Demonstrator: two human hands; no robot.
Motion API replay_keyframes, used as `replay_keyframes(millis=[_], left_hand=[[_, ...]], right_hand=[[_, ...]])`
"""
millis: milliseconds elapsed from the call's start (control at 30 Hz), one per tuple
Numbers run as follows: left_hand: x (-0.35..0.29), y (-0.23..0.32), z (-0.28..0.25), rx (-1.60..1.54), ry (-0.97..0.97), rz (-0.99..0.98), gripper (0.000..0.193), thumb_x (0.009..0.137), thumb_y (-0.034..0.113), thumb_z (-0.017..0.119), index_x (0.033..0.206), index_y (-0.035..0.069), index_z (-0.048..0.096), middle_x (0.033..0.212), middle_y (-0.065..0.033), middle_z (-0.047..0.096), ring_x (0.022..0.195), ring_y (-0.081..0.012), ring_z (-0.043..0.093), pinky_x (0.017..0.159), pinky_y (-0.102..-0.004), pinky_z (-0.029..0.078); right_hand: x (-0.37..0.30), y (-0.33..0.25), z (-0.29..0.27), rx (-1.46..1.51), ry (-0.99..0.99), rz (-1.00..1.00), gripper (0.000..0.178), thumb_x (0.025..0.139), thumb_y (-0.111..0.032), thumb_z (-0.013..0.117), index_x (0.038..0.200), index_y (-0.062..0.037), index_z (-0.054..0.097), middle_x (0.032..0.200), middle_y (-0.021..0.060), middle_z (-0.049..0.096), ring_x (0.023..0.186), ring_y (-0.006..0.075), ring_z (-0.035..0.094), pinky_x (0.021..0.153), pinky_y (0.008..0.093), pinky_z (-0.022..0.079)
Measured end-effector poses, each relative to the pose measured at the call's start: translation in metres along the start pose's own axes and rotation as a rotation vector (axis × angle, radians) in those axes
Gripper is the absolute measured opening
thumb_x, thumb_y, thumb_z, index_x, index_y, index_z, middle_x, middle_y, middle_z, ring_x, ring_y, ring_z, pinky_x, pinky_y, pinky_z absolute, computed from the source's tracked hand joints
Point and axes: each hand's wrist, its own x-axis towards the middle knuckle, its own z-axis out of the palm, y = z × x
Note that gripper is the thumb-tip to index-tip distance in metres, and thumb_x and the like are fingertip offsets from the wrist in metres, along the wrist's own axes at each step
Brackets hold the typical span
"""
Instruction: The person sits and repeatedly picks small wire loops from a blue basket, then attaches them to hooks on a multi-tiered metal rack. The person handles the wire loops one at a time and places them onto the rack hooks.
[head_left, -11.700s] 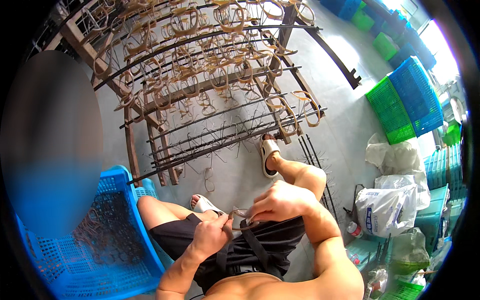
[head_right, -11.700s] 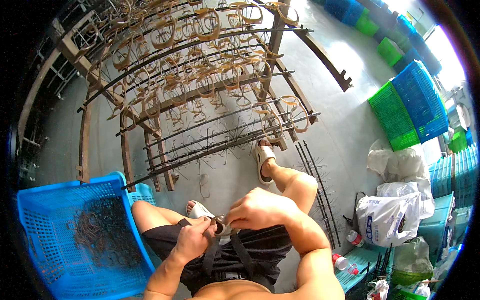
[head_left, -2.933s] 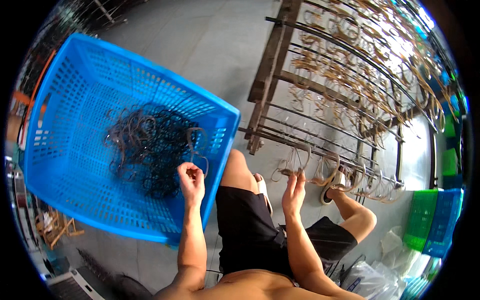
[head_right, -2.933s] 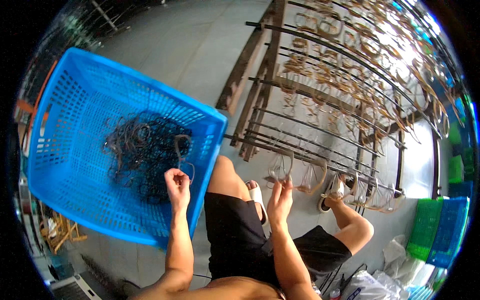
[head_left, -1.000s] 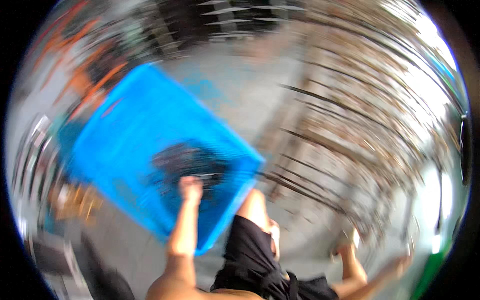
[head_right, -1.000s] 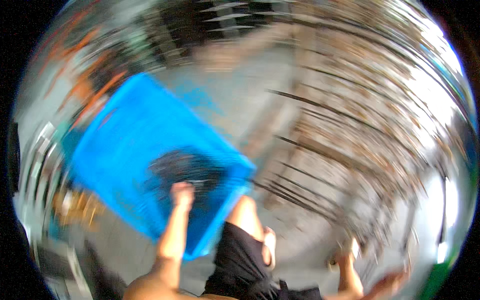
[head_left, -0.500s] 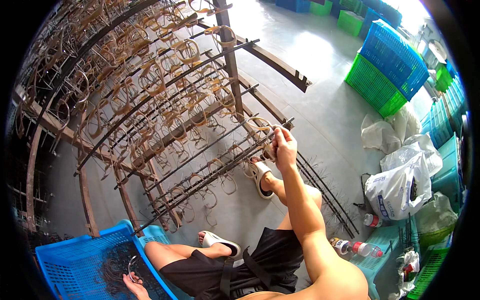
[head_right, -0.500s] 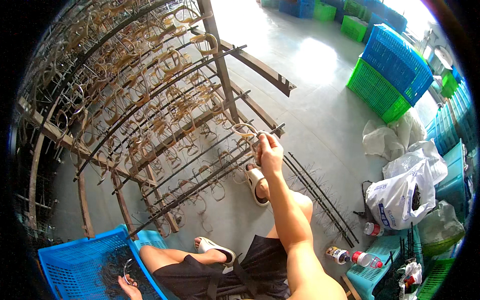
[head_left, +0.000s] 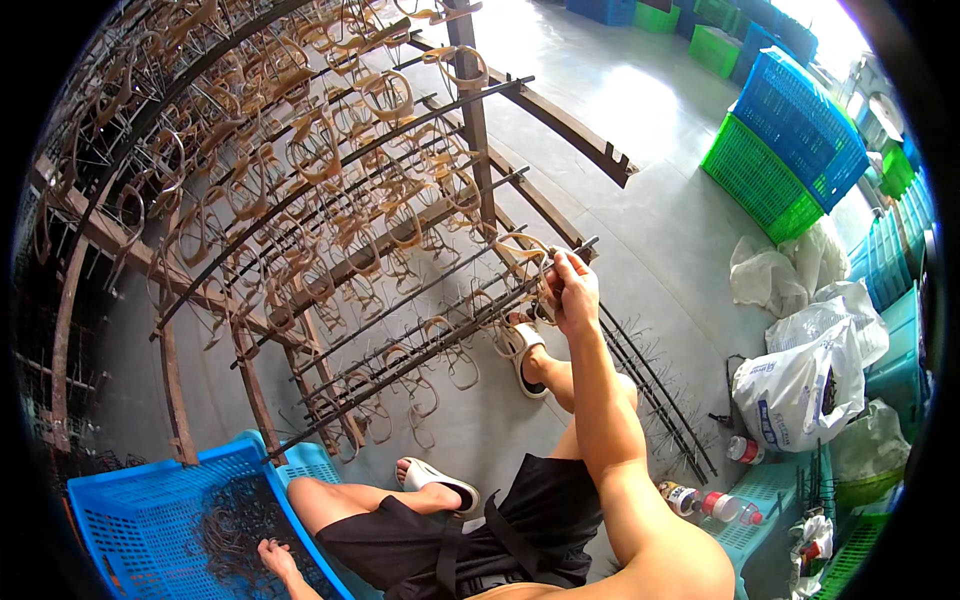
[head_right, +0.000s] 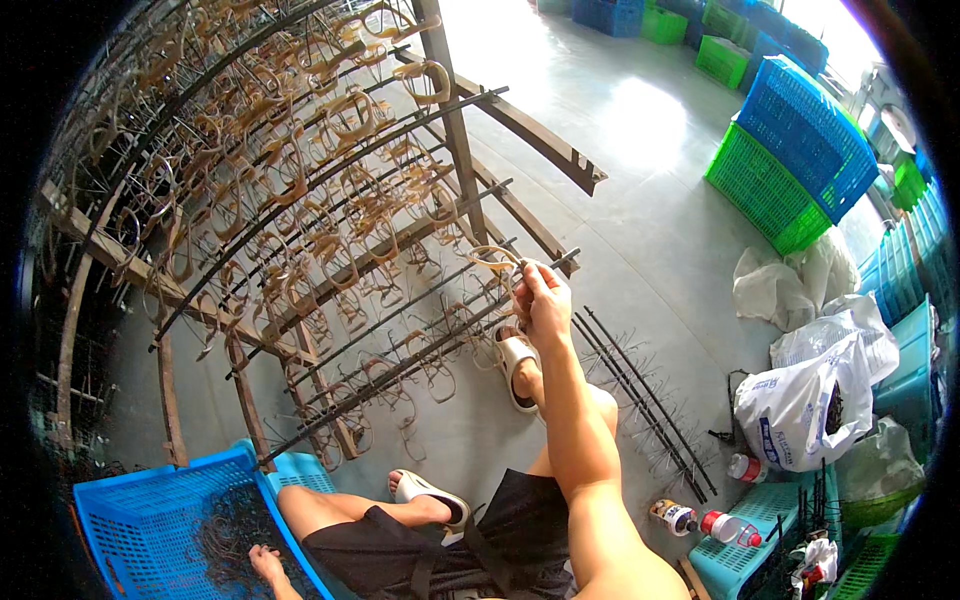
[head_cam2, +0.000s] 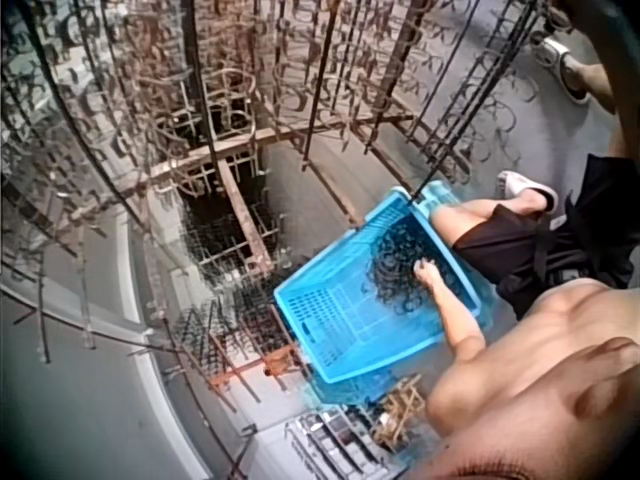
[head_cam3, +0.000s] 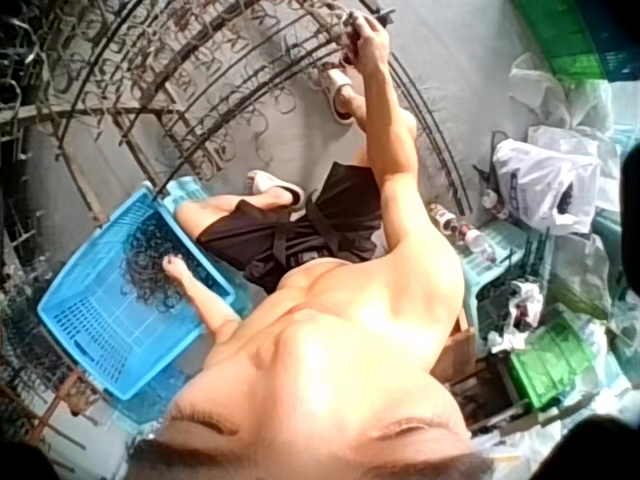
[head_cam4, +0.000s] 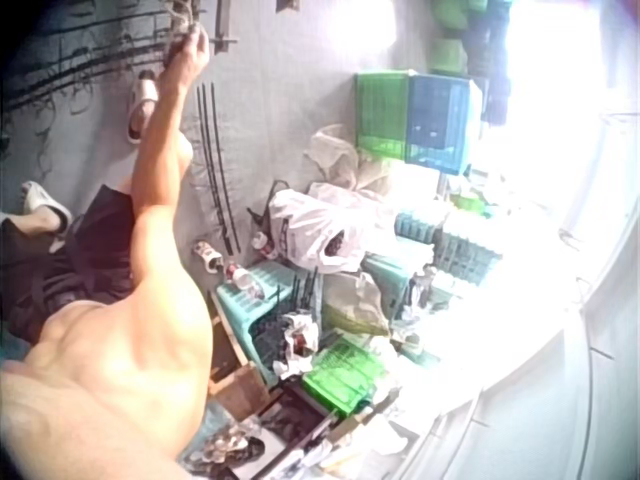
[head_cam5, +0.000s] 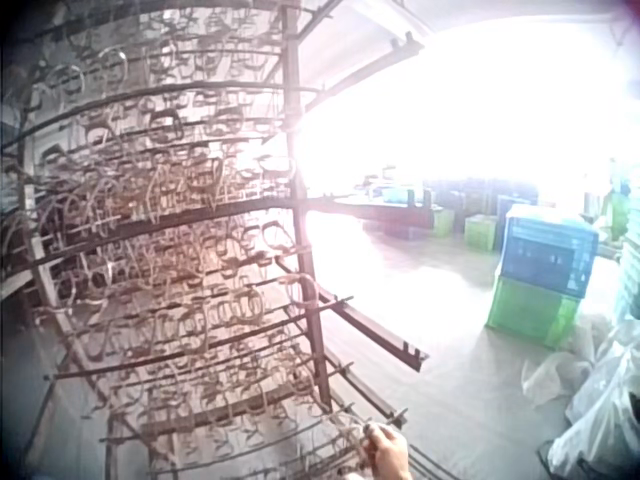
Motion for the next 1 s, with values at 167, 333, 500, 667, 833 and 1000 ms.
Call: replay_keyframes(millis=[167, 333, 500, 667, 833, 1000], left_hand=[[0.019, -0.035, 0.001, -0.115, 0.076, 0.104, 0.030, 0.094, 0.018, 0.043, 0.117, 0.000, 0.046, 0.095, -0.0125, 0.061, 0.060, -0.0163, 0.055, 0.048, -0.0262, 0.044], [0.014, -0.015, -0.005, -0.246, 0.103, 0.088, 0.033, 0.095, 0.027, 0.044, 0.116, 0.001, 0.047, 0.078, -0.0074, 0.058, 0.056, -0.0152, 0.052, 0.047, -0.0254, 0.041], [-0.019, 0.019, -0.014, -0.388, 0.055, 0.006, 0.033, 0.095, 0.030, 0.045, 0.114, 0.004, 0.047, 0.069, -0.0037, 0.050, 0.054, -0.0134, 0.049, 0.046, -0.0259, 0.038], [-0.020, 0.009, -0.008, -0.538, -0.295, -0.054, 0.033, 0.088, 0.040, 0.053, 0.112, 0.019, 0.047, 0.099, -0.0004, 0.047, 0.075, -0.0157, 0.050, 0.061, -0.0272, 0.037], [-0.036, 0.024, 0.002, -0.699, -0.314, -0.102, 0.034, 0.083, 0.037, 0.059, 0.110, 0.018, 0.051, 0.109, -0.0020, 0.044, 0.093, -0.0219, 0.046, 0.074, -0.0329, 0.039], [-0.016, 0.008, 0.014, -0.728, -0.328, -0.040, 0.032, 0.086, 0.038, 0.054, 0.105, 0.013, 0.055, 0.100, -0.0036, 0.047, 0.089, -0.0179, 0.048, 0.075, -0.0308, 0.040]], right_hand=[[0.001, 0.000, -0.002, -0.011, -0.030, 0.016, 0.011, 0.091, -0.016, 0.055, 0.095, -0.0058, 0.060, 0.060, -0.0010, 0.054, 0.042, 0.0046, 0.042, 0.036, 0.0182, 0.030], [-0.001, 0.007, -0.003, -0.009, -0.046, -0.030, 0.013, 0.092, -0.017, 0.054, 0.094, -0.0051, 0.059, 0.059, -0.0015, 0.053, 0.043, 0.0045, 0.042, 0.038, 0.0178, 0.032], [-0.021, 0.011, 0.010, -0.110, -0.116, -0.037, 0.024, 0.092, -0.020, 0.056, 0.108, -0.0036, 0.060, 0.056, -0.0023, 0.049, 0.042, 0.0058, 0.041, 0.036, 0.0203, 0.035], [-0.024, 0.011, 0.013, -0.410, -0.078, -0.099, 0.023, 0.091, -0.019, 0.058, 0.108, -0.0051, 0.063, 0.056, -0.0038, 0.047, 0.046, 0.0040, 0.042, 0.039, 0.0208, 0.035], [-0.021, 0.008, 0.011, -0.537, -0.002, -0.191, 0.021, 0.090, -0.020, 0.059, 0.104, -0.0050, 0.065, 0.057, -0.0046, 0.048, 0.048, 0.0028, 0.042, 0.041, 0.0202, 0.033], [-0.015, 0.009, 0.011, -0.577, 0.013, -0.201, 0.020, 0.090, -0.022, 0.059, 0.104, -0.0077, 0.065, 0.054, -0.0050, 0.049, 0.044, 0.0032, 0.041, 0.040, 0.0202, 0.032]])
